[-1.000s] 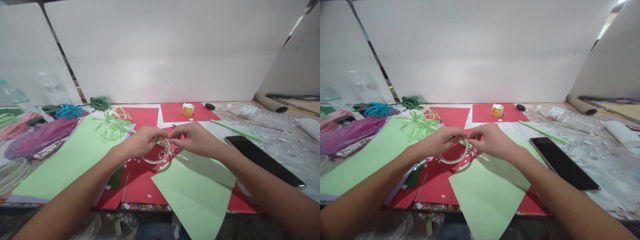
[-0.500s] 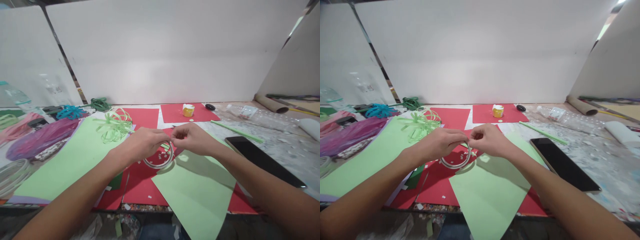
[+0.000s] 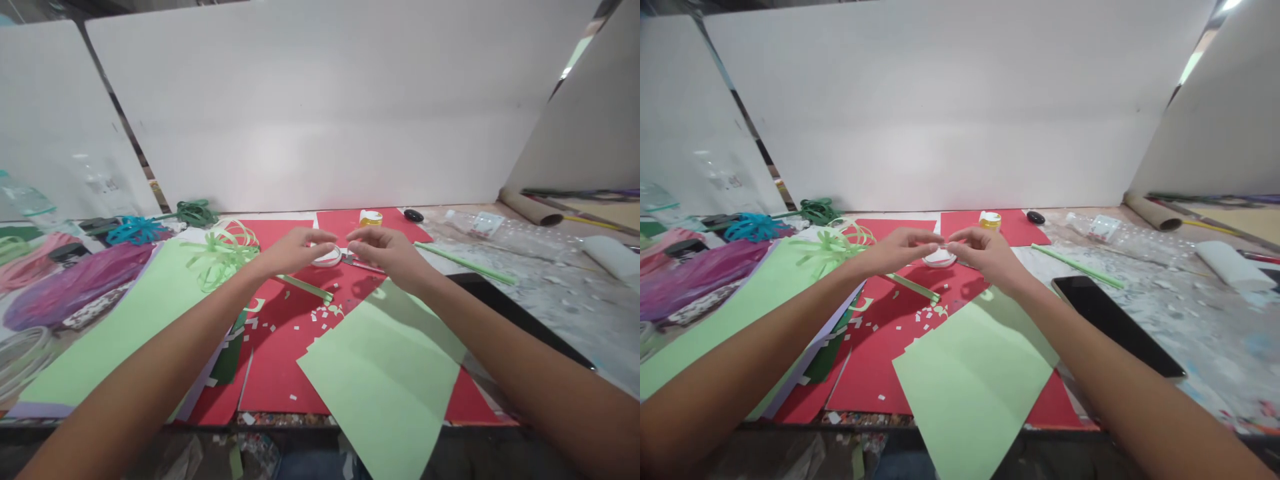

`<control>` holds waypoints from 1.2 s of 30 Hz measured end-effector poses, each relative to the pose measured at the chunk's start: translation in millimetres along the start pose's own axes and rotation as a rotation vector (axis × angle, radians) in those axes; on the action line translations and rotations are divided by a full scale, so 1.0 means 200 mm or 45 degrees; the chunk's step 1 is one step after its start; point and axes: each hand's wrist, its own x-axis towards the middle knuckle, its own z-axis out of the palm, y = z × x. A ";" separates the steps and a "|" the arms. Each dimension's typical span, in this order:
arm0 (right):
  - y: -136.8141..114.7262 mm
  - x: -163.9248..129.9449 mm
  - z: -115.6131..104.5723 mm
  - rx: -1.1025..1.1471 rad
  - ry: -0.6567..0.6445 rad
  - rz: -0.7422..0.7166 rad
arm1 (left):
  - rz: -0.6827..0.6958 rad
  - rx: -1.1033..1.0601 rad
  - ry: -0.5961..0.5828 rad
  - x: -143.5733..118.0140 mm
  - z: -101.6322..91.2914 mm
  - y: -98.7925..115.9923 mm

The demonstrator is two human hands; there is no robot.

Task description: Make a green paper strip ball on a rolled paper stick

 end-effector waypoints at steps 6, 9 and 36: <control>-0.02 -0.02 0.08 0.426 -0.265 -0.004 | -0.058 -0.721 -0.268 -0.13 0.03 0.03; -0.07 -0.05 0.09 0.437 -0.295 0.003 | -0.147 -0.799 -0.288 -0.15 0.00 0.00; -0.18 -0.04 0.31 -0.844 0.133 -0.651 | -0.190 0.280 0.277 -0.36 -0.17 -0.02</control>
